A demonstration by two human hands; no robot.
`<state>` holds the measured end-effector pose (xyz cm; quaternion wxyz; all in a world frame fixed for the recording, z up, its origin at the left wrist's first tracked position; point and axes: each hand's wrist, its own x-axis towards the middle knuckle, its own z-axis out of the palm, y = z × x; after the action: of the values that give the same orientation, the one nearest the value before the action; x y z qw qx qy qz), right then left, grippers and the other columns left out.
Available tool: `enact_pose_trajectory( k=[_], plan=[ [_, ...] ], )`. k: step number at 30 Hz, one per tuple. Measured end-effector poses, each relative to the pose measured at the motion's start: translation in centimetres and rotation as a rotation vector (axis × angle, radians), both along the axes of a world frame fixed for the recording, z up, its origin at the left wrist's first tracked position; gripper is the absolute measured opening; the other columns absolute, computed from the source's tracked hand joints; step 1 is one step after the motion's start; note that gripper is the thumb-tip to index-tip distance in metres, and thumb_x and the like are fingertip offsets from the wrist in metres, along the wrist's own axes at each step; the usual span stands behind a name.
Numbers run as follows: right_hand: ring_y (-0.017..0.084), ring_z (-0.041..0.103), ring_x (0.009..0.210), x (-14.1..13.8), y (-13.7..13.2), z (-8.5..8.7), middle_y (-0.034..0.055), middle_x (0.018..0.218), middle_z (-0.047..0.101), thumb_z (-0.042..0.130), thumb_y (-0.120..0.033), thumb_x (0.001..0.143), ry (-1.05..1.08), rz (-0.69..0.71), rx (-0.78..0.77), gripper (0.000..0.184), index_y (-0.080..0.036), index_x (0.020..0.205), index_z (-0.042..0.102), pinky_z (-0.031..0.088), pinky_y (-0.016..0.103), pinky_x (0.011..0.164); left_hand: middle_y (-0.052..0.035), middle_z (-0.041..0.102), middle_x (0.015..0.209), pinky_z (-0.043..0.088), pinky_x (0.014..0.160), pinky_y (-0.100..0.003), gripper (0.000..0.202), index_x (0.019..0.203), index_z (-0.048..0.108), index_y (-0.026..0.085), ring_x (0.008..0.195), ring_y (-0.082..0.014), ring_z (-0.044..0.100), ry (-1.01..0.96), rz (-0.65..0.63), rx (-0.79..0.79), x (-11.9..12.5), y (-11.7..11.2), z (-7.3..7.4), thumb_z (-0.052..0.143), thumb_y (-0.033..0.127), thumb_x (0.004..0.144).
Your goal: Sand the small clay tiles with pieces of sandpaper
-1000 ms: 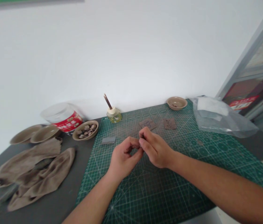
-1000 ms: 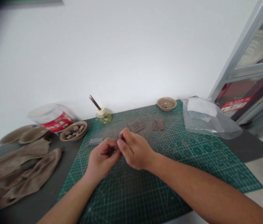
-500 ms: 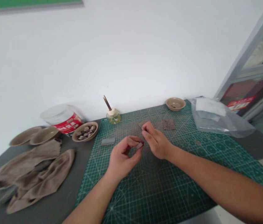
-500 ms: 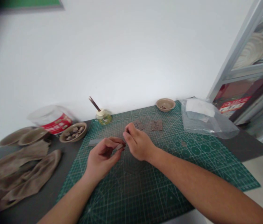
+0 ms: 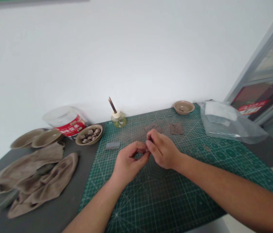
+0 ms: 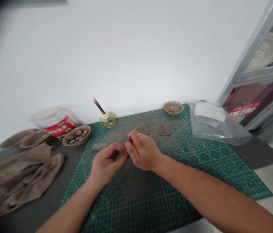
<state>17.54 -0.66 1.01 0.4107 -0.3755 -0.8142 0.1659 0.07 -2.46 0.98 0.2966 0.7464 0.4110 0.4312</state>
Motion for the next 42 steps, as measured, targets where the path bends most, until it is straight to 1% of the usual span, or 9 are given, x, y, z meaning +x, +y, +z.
enact_pose_trajectory(
  k=[6,10,14,18,23,28,30,34,42],
  plan=[
    [0.021,0.054,0.077,-0.3,-0.2,-0.2,0.0036,0.082,0.053,0.035,-0.028,0.098,-0.004,0.018,0.036,0.009,-0.022,0.096,0.041,0.04,0.034,0.075,0.0007,0.069,0.078,0.051,0.068,-0.023,0.007,0.083,0.066,0.019,0.072,-0.0125,0.064,0.015,0.018,0.021,0.0,-0.2,0.1,0.066,0.012,0.08],
    [0.018,0.051,0.07,0.3,1.0,-0.7,-0.0002,0.077,0.049,0.033,-0.028,0.1,0.075,0.029,-0.067,0.009,-0.023,0.096,0.04,0.039,0.032,0.07,-0.0018,0.072,0.085,0.053,0.071,-0.024,0.006,0.086,0.069,0.018,0.075,-0.0138,0.067,-0.053,0.064,0.024,0.1,-0.4,0.3,0.069,0.016,0.08],
    [0.017,0.048,0.066,0.9,2.1,-1.1,-0.0023,0.075,0.044,0.03,-0.028,0.101,0.153,-0.042,-0.16,0.011,-0.023,0.096,0.039,0.038,0.032,0.07,-0.0022,0.073,0.084,0.054,0.068,-0.024,0.012,0.09,0.067,0.018,0.074,-0.014,0.067,-0.167,0.107,-0.039,0.2,-0.2,0.4,0.073,0.02,0.08],
    [0.017,0.048,0.069,0.6,1.7,-0.9,-0.0021,0.077,0.044,0.031,-0.027,0.101,0.208,0.003,-0.153,0.01,-0.023,0.097,0.039,0.039,0.031,0.071,-0.003,0.073,0.086,0.056,0.071,-0.027,0.022,0.103,0.066,0.018,0.077,-0.0154,0.069,-0.162,0.074,-0.123,0.3,0.1,0.2,0.071,0.024,0.083],
    [0.017,0.048,0.068,0.3,1.3,-0.5,-0.0021,0.077,0.045,0.032,-0.026,0.1,0.235,0.011,-0.154,0.009,-0.023,0.095,0.039,0.038,0.031,0.07,-0.0025,0.071,0.085,0.056,0.071,-0.029,0.015,0.099,0.061,0.018,0.077,-0.0164,0.069,-0.225,0.058,-0.186,0.6,0.4,-0.3,0.066,0.025,0.087],
    [0.017,0.05,0.069,-0.1,0.9,-0.4,-0.0016,0.078,0.046,0.034,-0.026,0.099,0.202,0.037,-0.133,0.007,-0.023,0.097,0.04,0.038,0.031,0.069,-0.0017,0.066,0.091,0.052,0.073,-0.026,0.008,0.092,0.065,0.02,0.084,-0.0148,0.064,-0.081,0.113,-0.005,0.7,0.6,-0.2,0.064,0.018,0.084],
    [0.017,0.05,0.068,-0.4,0.5,-0.3,-0.0017,0.077,0.046,0.035,-0.026,0.099,0.185,0.056,-0.121,0.006,-0.023,0.097,0.039,0.038,0.031,0.067,-0.0011,0.065,0.089,0.051,0.074,-0.026,0.006,0.087,0.065,0.02,0.084,-0.0143,0.062,-0.03,0.13,0.034,0.7,0.6,-0.1,0.063,0.015,0.083],
    [0.018,0.051,0.069,-0.9,-0.1,-0.3,-0.001,0.077,0.048,0.035,-0.026,0.099,0.14,0.035,-0.077,0.006,-0.023,0.096,0.039,0.038,0.031,0.068,0.0019,0.065,0.076,0.05,0.067,-0.024,0.008,0.086,0.063,0.019,0.071,-0.013,0.061,-0.007,0.121,-0.006,0.8,0.4,-0.1,0.064,0.014,0.079],
    [0.019,0.053,0.071,0.0,0.5,-0.7,0.0002,0.078,0.052,0.035,-0.027,0.099,0.071,-0.019,-0.076,0.006,-0.023,0.097,0.039,0.039,0.032,0.069,-0.0002,0.071,0.082,0.051,0.071,-0.026,0.007,0.088,0.068,0.02,0.075,-0.0146,0.066,0.073,0.131,-0.015,0.4,0.1,-0.1,0.068,0.022,0.082]
  ],
)
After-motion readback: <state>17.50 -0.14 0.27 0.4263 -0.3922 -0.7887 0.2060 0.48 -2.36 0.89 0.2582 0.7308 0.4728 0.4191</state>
